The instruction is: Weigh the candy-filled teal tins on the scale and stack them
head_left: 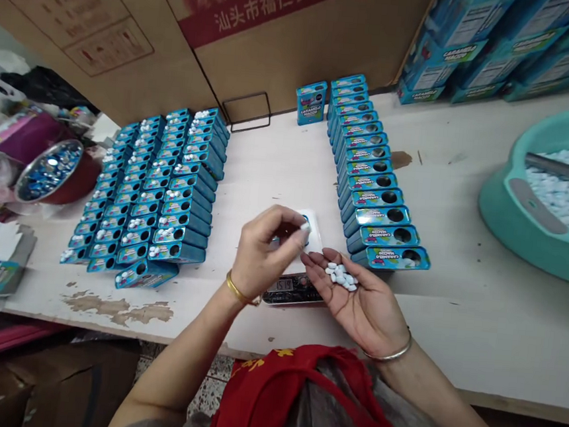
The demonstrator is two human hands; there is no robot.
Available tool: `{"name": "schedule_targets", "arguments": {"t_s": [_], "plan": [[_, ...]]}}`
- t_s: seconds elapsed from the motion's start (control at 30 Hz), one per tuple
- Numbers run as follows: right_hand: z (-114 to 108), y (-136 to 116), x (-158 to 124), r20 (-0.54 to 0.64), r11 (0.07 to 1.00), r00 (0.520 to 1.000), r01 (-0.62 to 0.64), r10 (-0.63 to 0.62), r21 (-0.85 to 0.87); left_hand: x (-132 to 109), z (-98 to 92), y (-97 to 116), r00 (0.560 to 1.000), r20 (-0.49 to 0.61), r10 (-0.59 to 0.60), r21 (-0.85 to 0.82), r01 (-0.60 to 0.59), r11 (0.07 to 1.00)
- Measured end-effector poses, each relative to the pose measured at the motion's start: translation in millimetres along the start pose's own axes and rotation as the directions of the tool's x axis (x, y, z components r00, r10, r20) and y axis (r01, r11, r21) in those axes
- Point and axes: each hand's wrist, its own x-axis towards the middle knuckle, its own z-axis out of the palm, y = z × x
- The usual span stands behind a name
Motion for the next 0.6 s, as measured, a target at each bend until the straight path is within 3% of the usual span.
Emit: {"name": "schedule_targets", "arguments": {"t_s": [0.1,0.23,0.37,0.5,0.6], "plan": [[-3,-4,1,-0.034,1.0,0.999,0.001,-0.001,-0.001,14,-5.8,-8,1.0,0.01,-0.017,0.083,0.016,0.996],[-14,-4,0,-0.104,1.0,0.995,-0.006,0.007,0.008,17,-5.8,-15,0.996,0.045,0.076,0.25,-0.085,0.965],[-25,-4,-5,-0.148,1.0,0.989,-0.02,0.022,0.015,14,-9.1,-12,0.988,0.04,0.149,0.295,-0.154,0.943],[-43,-8,-15,-0.199,0.997,0.977,-0.079,0.074,-0.017,7,-26.5,-8,0.98,-0.147,0.137,0.234,-0.1,0.967],[-63,-10,-22,-0.271,0.992,0.959,-0.107,0.084,-0.072,-4,-44.9,-12,0.94,-0.334,0.064,0.146,-0.015,0.989]]}}
